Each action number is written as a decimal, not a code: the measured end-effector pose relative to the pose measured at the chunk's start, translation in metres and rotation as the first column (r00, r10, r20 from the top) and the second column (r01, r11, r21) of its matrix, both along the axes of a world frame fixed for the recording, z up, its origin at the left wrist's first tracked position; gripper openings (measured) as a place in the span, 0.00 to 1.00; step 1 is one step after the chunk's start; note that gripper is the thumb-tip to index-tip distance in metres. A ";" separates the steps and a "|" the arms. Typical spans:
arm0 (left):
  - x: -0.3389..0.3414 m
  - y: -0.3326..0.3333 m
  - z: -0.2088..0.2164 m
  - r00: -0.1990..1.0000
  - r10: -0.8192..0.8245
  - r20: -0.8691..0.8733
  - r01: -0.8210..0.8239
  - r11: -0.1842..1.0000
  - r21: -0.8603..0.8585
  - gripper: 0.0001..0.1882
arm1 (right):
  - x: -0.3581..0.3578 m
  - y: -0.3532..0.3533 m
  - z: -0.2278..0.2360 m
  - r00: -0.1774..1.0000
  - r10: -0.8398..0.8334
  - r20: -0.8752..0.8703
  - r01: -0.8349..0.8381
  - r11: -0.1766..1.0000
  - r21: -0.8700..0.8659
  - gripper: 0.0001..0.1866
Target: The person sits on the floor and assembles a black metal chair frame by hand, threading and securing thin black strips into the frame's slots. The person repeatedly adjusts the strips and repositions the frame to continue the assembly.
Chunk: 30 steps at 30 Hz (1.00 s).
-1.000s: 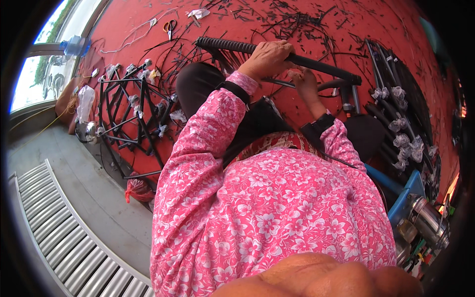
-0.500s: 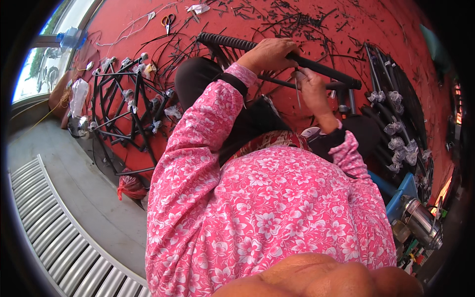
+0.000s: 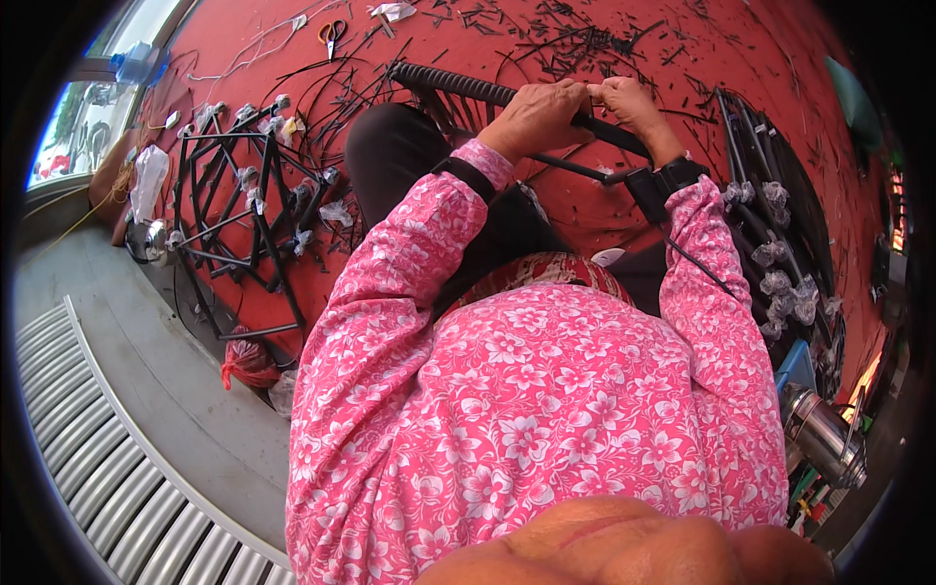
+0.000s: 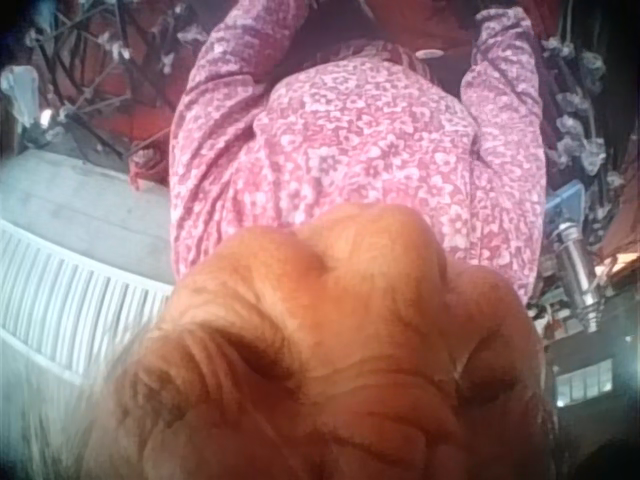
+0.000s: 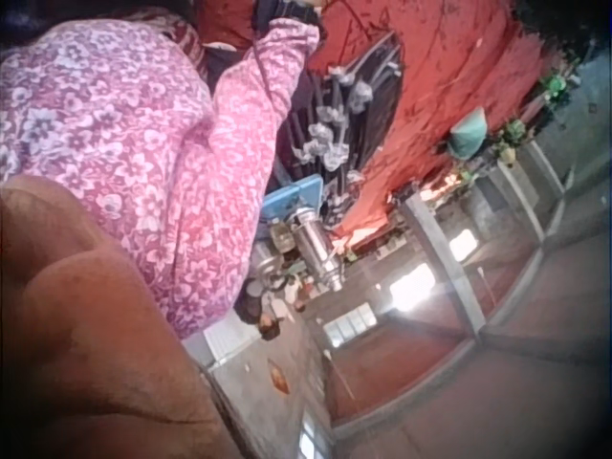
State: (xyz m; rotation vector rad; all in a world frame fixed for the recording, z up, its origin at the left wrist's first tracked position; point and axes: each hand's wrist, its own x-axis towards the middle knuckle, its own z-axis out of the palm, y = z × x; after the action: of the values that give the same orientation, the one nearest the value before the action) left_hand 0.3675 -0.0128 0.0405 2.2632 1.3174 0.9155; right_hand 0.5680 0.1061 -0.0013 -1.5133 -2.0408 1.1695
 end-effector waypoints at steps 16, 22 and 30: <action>-0.003 0.014 -0.005 0.977 -0.141 -0.161 0.145 0.989 0.018 0.17 | 0.007 -0.145 0.042 0.975 0.014 -0.223 0.040 0.971 0.235 0.10; 0.004 0.035 -0.003 0.970 -0.143 -0.195 0.118 0.984 -0.134 0.22 | 0.002 -0.155 -0.015 0.983 -0.113 -0.143 0.176 0.790 0.587 0.17; 0.002 0.038 -0.002 0.956 -0.181 -0.231 0.148 0.977 -0.150 0.20 | -0.004 -0.150 -0.016 0.972 0.026 -0.234 0.088 0.881 0.464 0.13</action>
State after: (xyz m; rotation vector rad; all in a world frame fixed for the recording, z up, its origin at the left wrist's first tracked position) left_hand 0.3692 0.0255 0.0382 2.3952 1.2216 0.4907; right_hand 0.5636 -0.0438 -0.0177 -1.1068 -1.9444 0.7173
